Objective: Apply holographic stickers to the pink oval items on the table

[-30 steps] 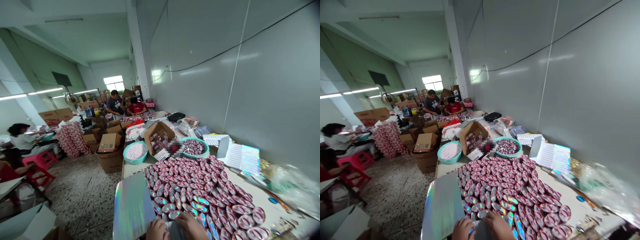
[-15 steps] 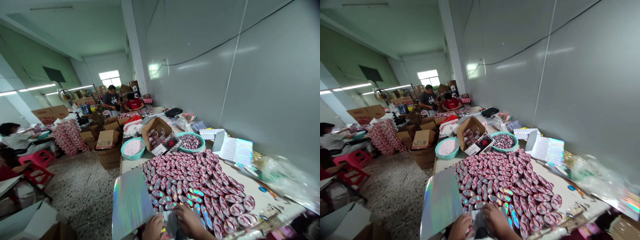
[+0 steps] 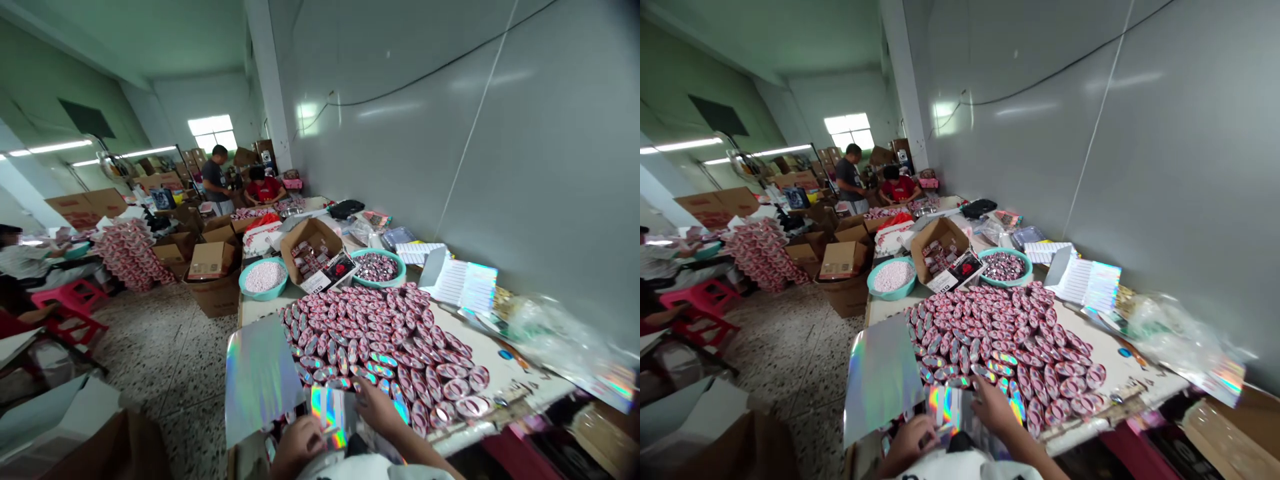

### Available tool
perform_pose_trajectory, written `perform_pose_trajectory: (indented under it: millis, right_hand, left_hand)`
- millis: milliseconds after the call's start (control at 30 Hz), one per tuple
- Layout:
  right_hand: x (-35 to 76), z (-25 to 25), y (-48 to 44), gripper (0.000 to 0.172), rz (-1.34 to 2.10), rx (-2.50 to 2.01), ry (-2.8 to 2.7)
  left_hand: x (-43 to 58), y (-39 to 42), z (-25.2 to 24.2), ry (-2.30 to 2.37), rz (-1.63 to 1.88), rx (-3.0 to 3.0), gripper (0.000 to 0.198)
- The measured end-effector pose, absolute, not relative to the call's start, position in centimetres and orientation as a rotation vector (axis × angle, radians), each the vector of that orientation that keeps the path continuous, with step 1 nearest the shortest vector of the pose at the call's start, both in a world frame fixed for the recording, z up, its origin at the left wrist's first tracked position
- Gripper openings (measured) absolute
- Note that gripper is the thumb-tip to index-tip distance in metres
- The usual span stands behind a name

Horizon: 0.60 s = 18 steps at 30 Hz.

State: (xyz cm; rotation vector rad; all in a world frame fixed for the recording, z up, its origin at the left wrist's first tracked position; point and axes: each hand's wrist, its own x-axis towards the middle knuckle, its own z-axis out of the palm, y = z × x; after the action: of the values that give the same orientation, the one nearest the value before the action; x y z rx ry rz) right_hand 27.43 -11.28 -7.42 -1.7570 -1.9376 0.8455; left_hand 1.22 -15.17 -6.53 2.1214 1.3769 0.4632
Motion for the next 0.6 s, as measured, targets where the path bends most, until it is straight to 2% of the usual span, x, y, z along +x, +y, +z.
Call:
perform_pose_trajectory:
  millis: [167,367,500,600]
  right_hand:
    - [31.0,-4.2,-11.6,0.049,0.813,-1.984,-1.609]
    - [38.9,-1.4,-10.0,0.060,0.548,-2.069,-1.017]
    - [42.2,-1.3,-8.1,0.058,0.461,-2.106,-0.939]
    - [42.2,-1.5,-6.2,0.052,0.274,-2.089,-1.058]
  left_hand:
    - [0.2,-16.0,-1.2,1.471,0.898,1.674,0.022]
    - [-1.6,-14.5,-0.3,1.597,0.911,1.342,0.033]
    - [-0.5,-14.1,0.3,1.570,0.914,1.206,0.035]
    - [1.3,-13.7,0.6,1.598,0.961,1.144,0.034]
